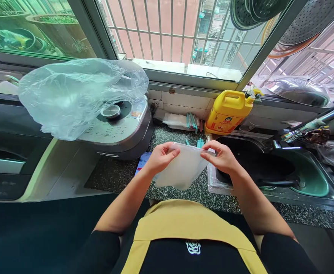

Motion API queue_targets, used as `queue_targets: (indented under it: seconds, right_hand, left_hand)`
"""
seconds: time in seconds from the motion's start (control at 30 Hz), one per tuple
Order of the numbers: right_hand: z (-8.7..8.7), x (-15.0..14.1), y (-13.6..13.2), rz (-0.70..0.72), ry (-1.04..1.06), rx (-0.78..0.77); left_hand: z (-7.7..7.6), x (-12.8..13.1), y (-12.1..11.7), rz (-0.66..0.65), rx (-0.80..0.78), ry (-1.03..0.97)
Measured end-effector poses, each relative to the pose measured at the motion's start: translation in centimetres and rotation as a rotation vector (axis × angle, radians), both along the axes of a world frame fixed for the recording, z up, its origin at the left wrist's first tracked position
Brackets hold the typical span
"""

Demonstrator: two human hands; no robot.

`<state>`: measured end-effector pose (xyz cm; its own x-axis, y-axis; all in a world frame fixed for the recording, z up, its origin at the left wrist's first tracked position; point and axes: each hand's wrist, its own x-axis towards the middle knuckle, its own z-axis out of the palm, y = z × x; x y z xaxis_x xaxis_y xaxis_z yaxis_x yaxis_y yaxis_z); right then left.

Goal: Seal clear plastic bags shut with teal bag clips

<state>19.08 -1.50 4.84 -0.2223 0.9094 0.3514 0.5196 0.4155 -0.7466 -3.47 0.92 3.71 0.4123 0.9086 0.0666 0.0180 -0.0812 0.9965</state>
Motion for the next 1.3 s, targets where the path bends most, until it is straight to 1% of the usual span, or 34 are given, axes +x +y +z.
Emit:
queue_targets:
  seconds: [0.2,0.37,0.47,0.53,0.63,0.77,0.87,0.97,1.07,1.13,1.2,1.3]
  right_hand:
    - [1.9,-2.4,1.0,0.147,-0.137,0.153]
    - [2.6,-3.9,1.6,0.222,-0.195,0.160]
    - [2.9,-4.2,1.9,0.214,-0.199,0.178]
    - [3.1,-4.0,2.1,0.197,-0.166,0.161]
    - [3.3,-3.3,2.3,0.206,-0.115,0.064]
    - [3.0,-2.4,2.0,0.224,-0.173,-0.017]
    - [2.9,-1.8,1.6,0.161,-0.092,-0.083]
    - [3.1,-0.8,1.3,0.064,0.027,-0.163]
    - [3.1,0.4,1.2,0.062,0.079,-0.227]
    - [2.8,1.2,1.2,0.033,0.098,-0.220]
    - [2.3,1.8,1.1,-0.050,0.114,-0.171]
    - [1.6,2.0,0.9,-0.128,0.142,-0.118]
  left_hand:
    - [0.9,0.9,0.0,-0.150,0.155,0.142]
    - [0.8,1.1,0.2,-0.185,0.185,0.146]
    - [0.6,1.0,0.3,-0.193,0.218,0.173]
    - [0.7,0.8,0.4,-0.185,0.202,0.180]
    - [1.1,0.5,0.5,-0.150,0.139,0.170]
    - [1.8,0.0,0.8,-0.143,0.107,0.156]
    - [2.0,-0.6,1.1,-0.131,0.086,0.161]
    - [1.6,-1.4,1.5,-0.091,0.044,0.138]
    - [0.8,-1.9,1.7,-0.035,-0.011,0.058]
    - [0.4,-2.1,1.8,0.022,-0.039,-0.007]
    - [0.0,-2.1,1.8,0.075,-0.069,-0.053]
    - [-0.3,-1.9,1.6,0.076,-0.113,-0.073]
